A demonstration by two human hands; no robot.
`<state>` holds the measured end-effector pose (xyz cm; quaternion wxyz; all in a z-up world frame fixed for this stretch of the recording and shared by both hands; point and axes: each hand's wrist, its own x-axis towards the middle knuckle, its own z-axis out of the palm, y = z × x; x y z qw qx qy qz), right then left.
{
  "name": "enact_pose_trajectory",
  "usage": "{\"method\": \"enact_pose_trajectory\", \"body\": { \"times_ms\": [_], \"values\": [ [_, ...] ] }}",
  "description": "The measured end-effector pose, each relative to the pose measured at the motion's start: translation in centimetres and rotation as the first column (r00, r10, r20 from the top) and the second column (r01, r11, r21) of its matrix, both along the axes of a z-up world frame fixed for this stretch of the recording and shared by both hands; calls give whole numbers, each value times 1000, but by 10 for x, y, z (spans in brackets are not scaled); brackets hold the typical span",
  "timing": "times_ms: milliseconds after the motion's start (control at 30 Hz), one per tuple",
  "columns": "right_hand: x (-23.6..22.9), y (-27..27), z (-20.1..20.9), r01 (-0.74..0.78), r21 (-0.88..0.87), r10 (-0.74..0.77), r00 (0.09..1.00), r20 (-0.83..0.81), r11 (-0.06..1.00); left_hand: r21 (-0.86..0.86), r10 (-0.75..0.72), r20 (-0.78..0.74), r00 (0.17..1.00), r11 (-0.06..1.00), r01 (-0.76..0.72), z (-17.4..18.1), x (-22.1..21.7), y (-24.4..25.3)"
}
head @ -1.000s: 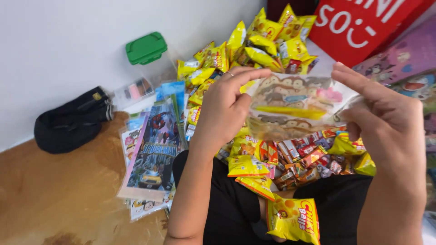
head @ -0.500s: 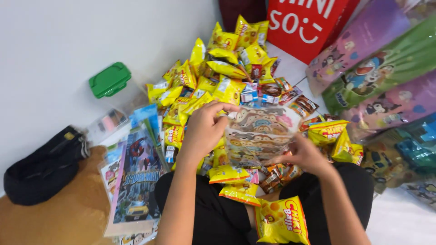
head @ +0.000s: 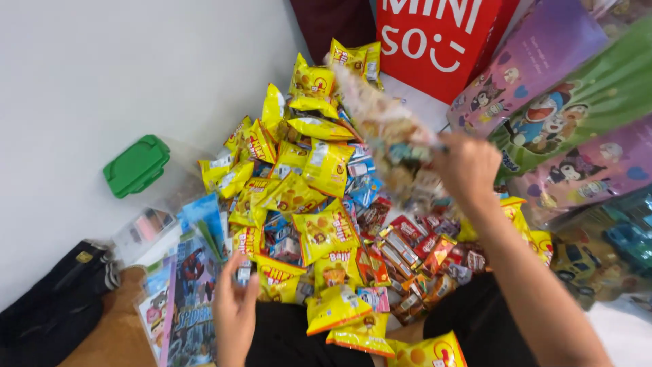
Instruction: Sorting through a pile of snack bags and stickers on the floor.
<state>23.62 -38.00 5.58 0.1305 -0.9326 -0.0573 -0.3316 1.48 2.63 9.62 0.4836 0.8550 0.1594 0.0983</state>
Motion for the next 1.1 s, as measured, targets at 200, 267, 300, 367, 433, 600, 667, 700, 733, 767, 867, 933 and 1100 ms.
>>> {"method": "enact_pose_trajectory", "body": {
  "times_ms": [200,267,300,367,433,600,667,700,733,767,867,933,1100],
  "values": [
    [132,-71,-27,479,93,-452,866,-212,873,-47,305,-75,949,950,-309,-248,-77,78],
    [168,-111,-50,572,205,-532,818,-219,794,117,217,85,973,967,-226,-344,-83,128],
    [190,-135,-58,643,318,-601,765,-233,696,287,102,232,967,943,-168,-386,-88,149],
    [212,-173,-93,627,399,-596,773,-217,669,246,128,240,962,951,-187,-397,-65,132],
    [220,-196,-110,609,482,-596,777,-203,630,184,162,248,955,960,-211,-404,-40,120],
    [188,-208,-135,655,507,-416,752,-511,561,66,222,208,953,969,-240,-405,-28,104],
    [159,-182,-106,600,551,-351,795,-495,580,27,255,189,948,964,-265,-401,-38,102],
    [146,-169,-88,537,596,-288,837,-465,597,5,271,181,945,961,-277,-399,-41,100],
    [131,-158,-79,539,595,-288,835,-468,596,-18,287,173,942,957,-289,-396,-45,100],
    [117,-146,-69,470,626,-265,879,-397,623,-42,313,164,936,950,-310,-394,-55,96],
    [85,-184,-139,363,485,-241,925,-295,796,-44,362,46,931,932,-360,-252,-32,49],
    [64,-200,-172,299,299,-221,938,-267,906,-17,395,-69,916,918,-397,-164,-51,14],
    [-17,-187,-244,438,155,-26,379,-925,885,3,358,-108,928,933,-360,-111,-72,5]
  ]
}}
